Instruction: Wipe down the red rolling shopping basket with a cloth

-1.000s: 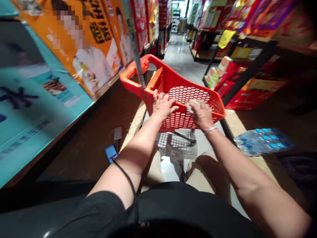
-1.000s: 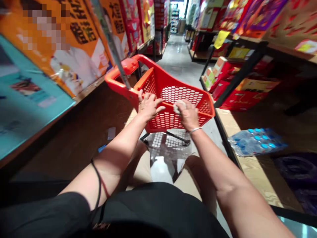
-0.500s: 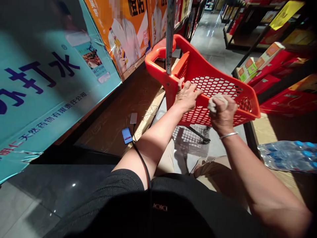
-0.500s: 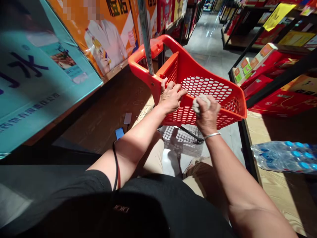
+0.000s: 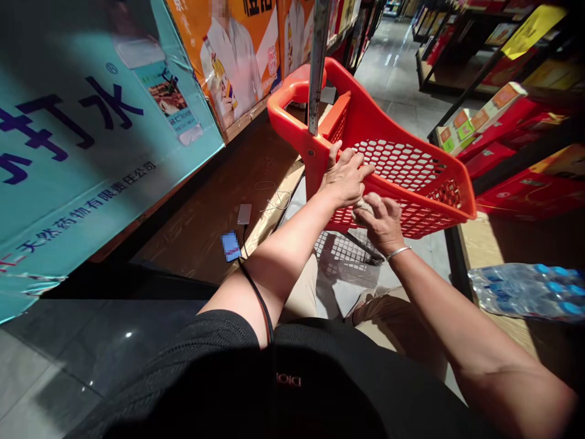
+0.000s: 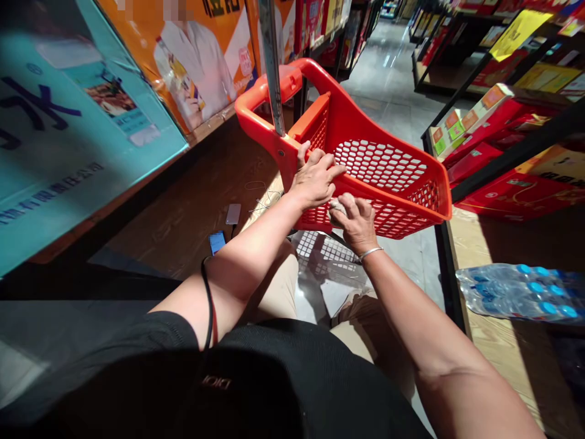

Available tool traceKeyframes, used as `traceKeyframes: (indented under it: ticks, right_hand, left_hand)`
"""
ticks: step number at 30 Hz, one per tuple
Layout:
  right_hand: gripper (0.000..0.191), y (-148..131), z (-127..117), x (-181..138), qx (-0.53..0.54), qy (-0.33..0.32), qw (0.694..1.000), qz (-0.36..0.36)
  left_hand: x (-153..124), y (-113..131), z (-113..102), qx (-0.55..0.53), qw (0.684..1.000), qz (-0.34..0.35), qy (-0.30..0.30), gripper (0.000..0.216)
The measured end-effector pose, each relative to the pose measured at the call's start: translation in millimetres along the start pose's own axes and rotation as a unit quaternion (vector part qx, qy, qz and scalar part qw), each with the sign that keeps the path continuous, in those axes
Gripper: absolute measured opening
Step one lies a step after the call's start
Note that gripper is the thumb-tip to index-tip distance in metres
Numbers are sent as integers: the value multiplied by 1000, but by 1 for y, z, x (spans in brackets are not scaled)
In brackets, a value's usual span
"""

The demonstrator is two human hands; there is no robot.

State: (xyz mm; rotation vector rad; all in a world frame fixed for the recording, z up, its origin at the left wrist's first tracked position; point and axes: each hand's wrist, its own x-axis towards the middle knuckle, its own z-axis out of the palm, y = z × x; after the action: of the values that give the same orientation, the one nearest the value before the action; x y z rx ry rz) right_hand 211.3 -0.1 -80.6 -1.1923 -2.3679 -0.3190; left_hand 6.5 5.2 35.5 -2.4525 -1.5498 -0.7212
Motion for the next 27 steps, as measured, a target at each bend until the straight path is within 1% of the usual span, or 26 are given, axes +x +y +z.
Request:
traceKeyframes:
  ticks: [2,4,5,8,10,12,14,16,17,18,20,22,23,25,27]
  right_hand:
    - [28,2,-7,11,-10,26,998,52]
    - [29,6,-6,11,-11,27,997,70]
    - [27,8,-2,6,-9,19,998,61]
    - [24,13,11,-19,-7,-23,1000,4]
    - [21,14,15,-32,-24,-30,999,-31]
    - [22,15,12,-35,-37,0,998,-43]
    - [27,19,3,-30,-45,52,997,-31]
    - [28,31,-6,-24,-53,92,994,-21]
    - [28,39,-10,-24,-57,96,993,-23]
    - [28,49,-13,-28,-61,90,994,-26]
    - [29,70,-20,-45,-67,67,995,-22]
    - [31,89,-28,-70,-73,55,996,24]
    - [32,97,-34,-82,-76,63,993,60]
    - [37,109,-48,-99,-74,111,981,139]
    - [43,116,-63,-103,-66,180,959,209]
  left_hand:
    - [0,0,2,2,1000,6,17,37]
    - [-1,-2,3,1,999,11,31,36]
    - [-1,-2,3,-1,999,9,36,35]
    - [0,-6,2,-4,999,9,35,36]
    - [1,-7,3,-1,999,7,36,35]
    - [2,-8,5,6,999,4,41,34]
    - [3,-9,7,18,999,2,48,34]
    - [3,-10,8,27,998,4,52,34]
    - [3,-10,8,28,998,7,53,34]
    - [3,-11,8,27,998,10,52,34]
    - [2,-12,7,22,999,16,47,33]
    - [2,-13,6,15,999,20,44,32]
    - [2,-14,5,12,999,22,43,32]
    - [2,-14,5,8,999,25,42,31]
    - [3,-14,5,7,999,26,39,31]
